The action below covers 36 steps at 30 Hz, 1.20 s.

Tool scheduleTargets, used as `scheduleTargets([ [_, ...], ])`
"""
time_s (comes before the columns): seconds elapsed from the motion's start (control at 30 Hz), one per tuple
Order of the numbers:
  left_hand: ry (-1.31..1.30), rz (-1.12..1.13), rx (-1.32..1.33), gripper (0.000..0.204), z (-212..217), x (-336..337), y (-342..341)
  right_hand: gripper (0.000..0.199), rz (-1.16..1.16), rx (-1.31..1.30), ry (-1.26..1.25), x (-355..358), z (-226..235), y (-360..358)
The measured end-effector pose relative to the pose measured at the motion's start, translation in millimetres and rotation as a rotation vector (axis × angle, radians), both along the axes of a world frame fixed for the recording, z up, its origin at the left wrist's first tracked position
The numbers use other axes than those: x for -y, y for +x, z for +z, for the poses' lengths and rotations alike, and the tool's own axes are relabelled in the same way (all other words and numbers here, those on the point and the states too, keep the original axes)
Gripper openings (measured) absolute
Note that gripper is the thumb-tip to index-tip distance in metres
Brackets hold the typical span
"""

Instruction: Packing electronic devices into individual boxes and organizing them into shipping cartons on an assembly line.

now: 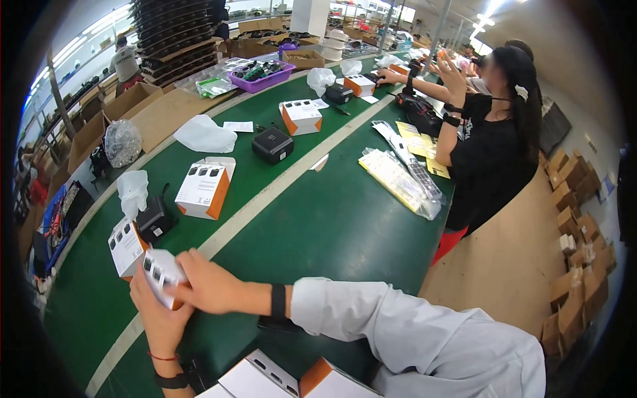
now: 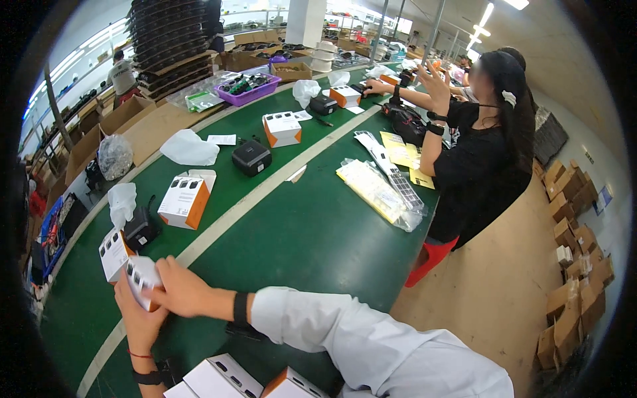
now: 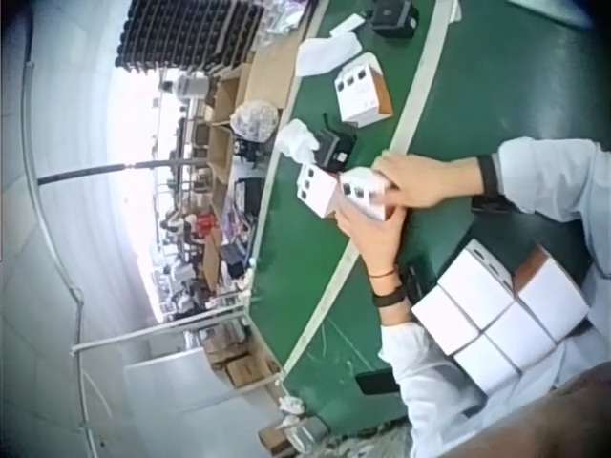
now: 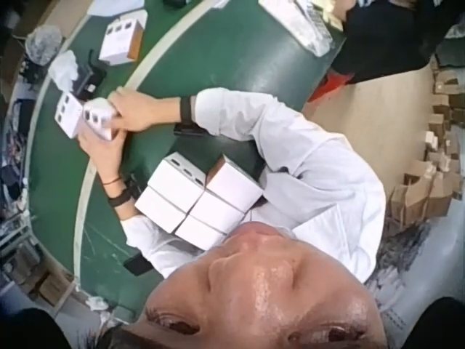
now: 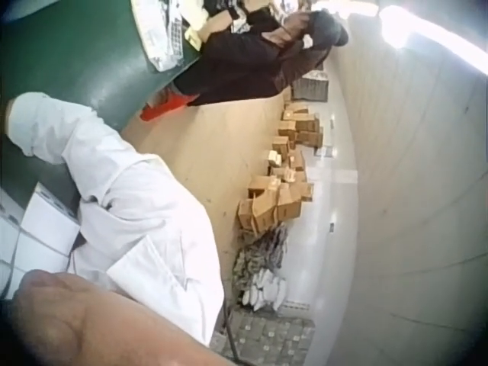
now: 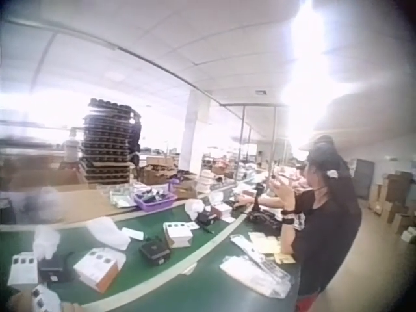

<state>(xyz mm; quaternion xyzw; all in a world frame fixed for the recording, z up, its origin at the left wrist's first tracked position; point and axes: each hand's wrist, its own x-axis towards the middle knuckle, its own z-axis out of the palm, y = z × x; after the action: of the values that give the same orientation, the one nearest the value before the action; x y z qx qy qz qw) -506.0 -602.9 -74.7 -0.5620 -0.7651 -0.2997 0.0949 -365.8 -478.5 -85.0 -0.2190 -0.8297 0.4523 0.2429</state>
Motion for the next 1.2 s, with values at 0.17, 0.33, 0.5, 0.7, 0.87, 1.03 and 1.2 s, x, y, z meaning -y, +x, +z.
scheduleTargets([
  [0.17,-0.044,-0.304,0.502,0.121,13.1,20.8,-37.1,0.062,0.282,-0.423,0.420,-12.5,11.1,29.8],
  [0.33,-0.202,-0.570,0.599,0.119,14.6,27.9,-48.5,0.053,0.472,-0.460,0.660,-3.9,21.4,22.8],
  [0.5,-0.248,-0.692,0.440,0.120,17.1,30.2,-56.4,0.045,0.455,-0.442,0.927,11.3,23.7,13.2],
  [0.7,-0.140,-0.576,0.836,0.122,10.4,43.0,-65.6,0.042,0.395,-0.437,1.059,3.0,16.9,13.6],
  [0.87,-0.343,-0.664,0.404,0.126,28.3,50.8,-70.7,0.065,0.623,-0.225,0.699,13.5,27.3,14.9],
  [1.03,-0.310,-0.536,0.826,0.131,8.7,79.1,-95.4,0.071,0.539,-0.206,0.650,34.5,42.1,15.6],
  [1.2,-0.156,-0.549,0.956,0.130,-5.0,81.9,-109.3,0.045,0.445,-0.018,0.629,41.8,37.3,-0.2],
])
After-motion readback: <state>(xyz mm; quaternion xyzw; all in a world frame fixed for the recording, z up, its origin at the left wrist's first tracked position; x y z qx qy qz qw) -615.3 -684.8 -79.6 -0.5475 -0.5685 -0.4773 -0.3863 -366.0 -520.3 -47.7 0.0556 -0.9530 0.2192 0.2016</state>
